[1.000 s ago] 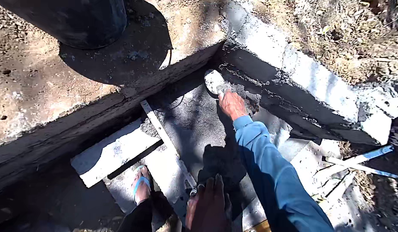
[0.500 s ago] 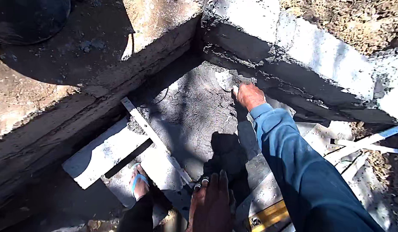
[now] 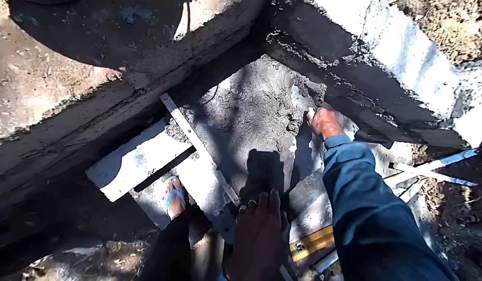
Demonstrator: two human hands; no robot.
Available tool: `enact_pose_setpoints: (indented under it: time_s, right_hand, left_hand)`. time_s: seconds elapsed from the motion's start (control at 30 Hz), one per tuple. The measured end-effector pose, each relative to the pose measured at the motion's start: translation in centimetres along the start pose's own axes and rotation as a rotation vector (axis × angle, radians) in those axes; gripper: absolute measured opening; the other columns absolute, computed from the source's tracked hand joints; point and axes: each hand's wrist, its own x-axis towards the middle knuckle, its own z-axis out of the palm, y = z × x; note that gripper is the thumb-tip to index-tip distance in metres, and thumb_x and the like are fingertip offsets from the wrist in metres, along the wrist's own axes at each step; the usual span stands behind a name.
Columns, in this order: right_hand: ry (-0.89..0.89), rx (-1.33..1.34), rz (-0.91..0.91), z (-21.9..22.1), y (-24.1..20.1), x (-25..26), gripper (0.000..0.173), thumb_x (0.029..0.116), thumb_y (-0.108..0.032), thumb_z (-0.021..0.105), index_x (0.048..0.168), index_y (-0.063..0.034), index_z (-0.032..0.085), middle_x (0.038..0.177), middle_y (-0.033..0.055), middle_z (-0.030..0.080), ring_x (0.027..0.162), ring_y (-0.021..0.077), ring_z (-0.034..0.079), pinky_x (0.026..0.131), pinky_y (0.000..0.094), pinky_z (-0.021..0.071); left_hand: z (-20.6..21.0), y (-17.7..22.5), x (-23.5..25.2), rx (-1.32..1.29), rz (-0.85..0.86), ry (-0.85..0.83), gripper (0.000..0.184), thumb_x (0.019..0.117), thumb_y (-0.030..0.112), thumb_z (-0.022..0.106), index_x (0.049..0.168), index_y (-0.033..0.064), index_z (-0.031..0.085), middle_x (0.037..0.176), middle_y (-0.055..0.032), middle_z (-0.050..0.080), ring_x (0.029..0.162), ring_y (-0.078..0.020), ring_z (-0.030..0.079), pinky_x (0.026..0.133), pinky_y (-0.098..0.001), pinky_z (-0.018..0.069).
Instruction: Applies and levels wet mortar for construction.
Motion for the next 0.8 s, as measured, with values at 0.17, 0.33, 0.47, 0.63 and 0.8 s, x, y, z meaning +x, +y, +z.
enact_pose_setpoints:
  time_s: [0.17,0.33,0.47,0.63,0.8]
  right_hand:
    - [-0.155,-0.146,-0.062,-4.9,-1.0,-2.5,0.056,0.1110,-0.039,0.038,0.120,0.0096,0.065,0.129,0.0323,0.063,0.126,0.0458,0.059,0.103,0.0648,0.0448]
    - [0.021,-0.037,-0.023,-8.0,0.7,-2.7,0.066,0.1117,-0.045,0.029,0.117,0.0108,0.064,0.123,0.0354,0.064,0.121,0.0492,0.062,0.098,0.0673,0.0463]
    - [0.063,0.095,0.060,-3.2,1.4,2.0,0.067,0.1115,-0.046,0.028,0.122,0.0106,0.063,0.129,0.0338,0.063,0.126,0.0472,0.060,0.103,0.0647,0.0461]
    - [-0.053,0.025,0.024,-3.8,1.9,0.0,0.063,0.1119,-0.042,0.031,0.118,0.0109,0.065,0.129,0.0332,0.063,0.126,0.0458,0.060,0.103,0.0643,0.0457]
    - [0.089,-0.064,-0.056,-6.9,-1.5,-0.9,0.068,0.1096,-0.051,0.030,0.114,0.0054,0.067,0.125,0.0308,0.065,0.121,0.0475,0.063,0.093,0.0680,0.0494]
  left_hand:
    - [-2.0,-0.2,0.1,-0.026,0.020,0.019,0.051,0.1032,0.035,0.051,0.149,0.0125,0.053,0.138,-0.0135,0.062,0.116,-0.0351,0.065,0.092,-0.0514,0.0542]
    - [-2.8,-1.2,-0.4,-0.037,0.035,0.113,0.051,0.1006,0.033,0.055,0.146,0.0095,0.057,0.134,-0.0151,0.065,0.110,-0.0368,0.068,0.087,-0.0509,0.0566]
    - [-1.8,-1.2,-0.5,0.026,0.047,0.112,0.050,0.0991,0.031,0.054,0.143,0.0091,0.060,0.130,-0.0147,0.067,0.106,-0.0369,0.070,0.080,-0.0499,0.0580]
    - [-1.6,-0.5,-0.1,0.033,0.034,0.011,0.051,0.1017,0.033,0.051,0.147,0.0111,0.055,0.135,-0.0132,0.064,0.111,-0.0355,0.068,0.086,-0.0496,0.0567]
    - [-0.6,-0.1,-0.1,0.071,0.061,0.102,0.049,0.0988,0.032,0.054,0.143,0.0107,0.060,0.129,-0.0126,0.068,0.106,-0.0342,0.069,0.081,-0.0481,0.0579]
